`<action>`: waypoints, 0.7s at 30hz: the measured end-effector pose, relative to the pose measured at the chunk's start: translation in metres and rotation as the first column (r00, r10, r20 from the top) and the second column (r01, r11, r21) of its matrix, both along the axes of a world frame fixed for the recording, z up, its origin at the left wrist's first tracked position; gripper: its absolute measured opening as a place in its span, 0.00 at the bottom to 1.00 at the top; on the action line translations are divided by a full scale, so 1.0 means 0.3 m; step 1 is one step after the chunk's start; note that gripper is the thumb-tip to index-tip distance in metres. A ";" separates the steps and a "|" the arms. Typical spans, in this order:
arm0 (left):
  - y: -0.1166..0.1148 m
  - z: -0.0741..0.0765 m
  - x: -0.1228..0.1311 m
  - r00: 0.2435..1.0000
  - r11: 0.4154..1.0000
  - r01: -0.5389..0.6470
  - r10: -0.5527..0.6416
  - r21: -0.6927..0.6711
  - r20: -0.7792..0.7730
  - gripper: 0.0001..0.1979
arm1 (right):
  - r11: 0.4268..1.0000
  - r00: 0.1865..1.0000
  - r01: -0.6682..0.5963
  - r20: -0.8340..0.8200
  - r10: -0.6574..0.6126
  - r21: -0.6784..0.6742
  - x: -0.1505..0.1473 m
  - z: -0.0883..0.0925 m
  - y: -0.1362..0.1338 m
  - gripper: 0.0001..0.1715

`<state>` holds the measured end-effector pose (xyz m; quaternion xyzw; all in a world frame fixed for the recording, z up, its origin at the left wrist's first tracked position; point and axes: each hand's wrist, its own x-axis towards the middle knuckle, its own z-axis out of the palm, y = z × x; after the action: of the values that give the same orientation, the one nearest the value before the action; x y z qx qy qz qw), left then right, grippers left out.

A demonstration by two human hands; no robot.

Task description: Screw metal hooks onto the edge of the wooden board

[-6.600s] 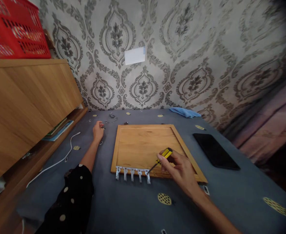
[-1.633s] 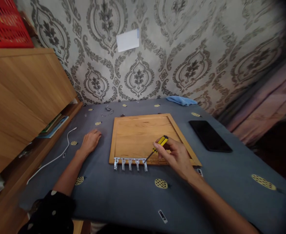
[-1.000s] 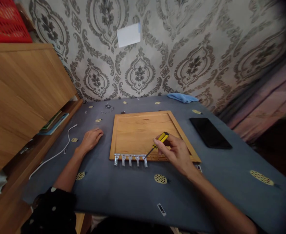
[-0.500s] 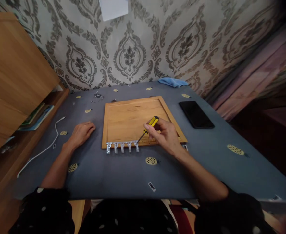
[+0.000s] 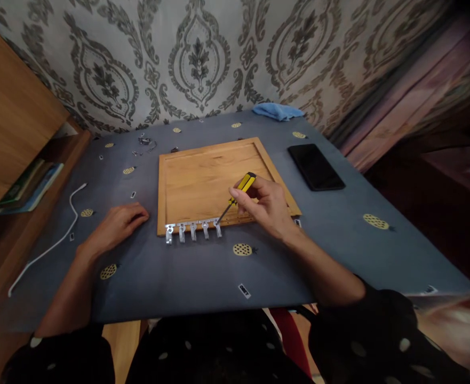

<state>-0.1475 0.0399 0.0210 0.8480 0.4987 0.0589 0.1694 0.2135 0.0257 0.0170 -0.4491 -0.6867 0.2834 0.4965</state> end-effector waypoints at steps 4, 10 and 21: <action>-0.036 0.007 0.015 1.000 1.000 0.018 -0.017 -0.009 0.020 0.17 | 1.000 1.000 0.003 0.004 -0.003 -0.013 -0.001 0.003 -0.002 0.22; -0.089 0.020 0.035 0.998 0.997 0.055 -0.053 -0.045 0.044 0.17 | 1.000 1.000 -0.002 -0.016 0.002 -0.028 -0.002 0.005 -0.002 0.23; -0.189 0.024 0.088 0.976 0.977 0.214 -0.215 -0.020 -0.033 0.16 | 0.998 0.999 0.012 -0.039 -0.014 -0.055 0.000 0.000 -0.001 0.24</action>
<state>-0.1209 -0.0167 0.0281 0.8965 0.4075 0.0213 0.1727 0.2135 0.0253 0.0172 -0.4611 -0.6659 0.3076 0.4993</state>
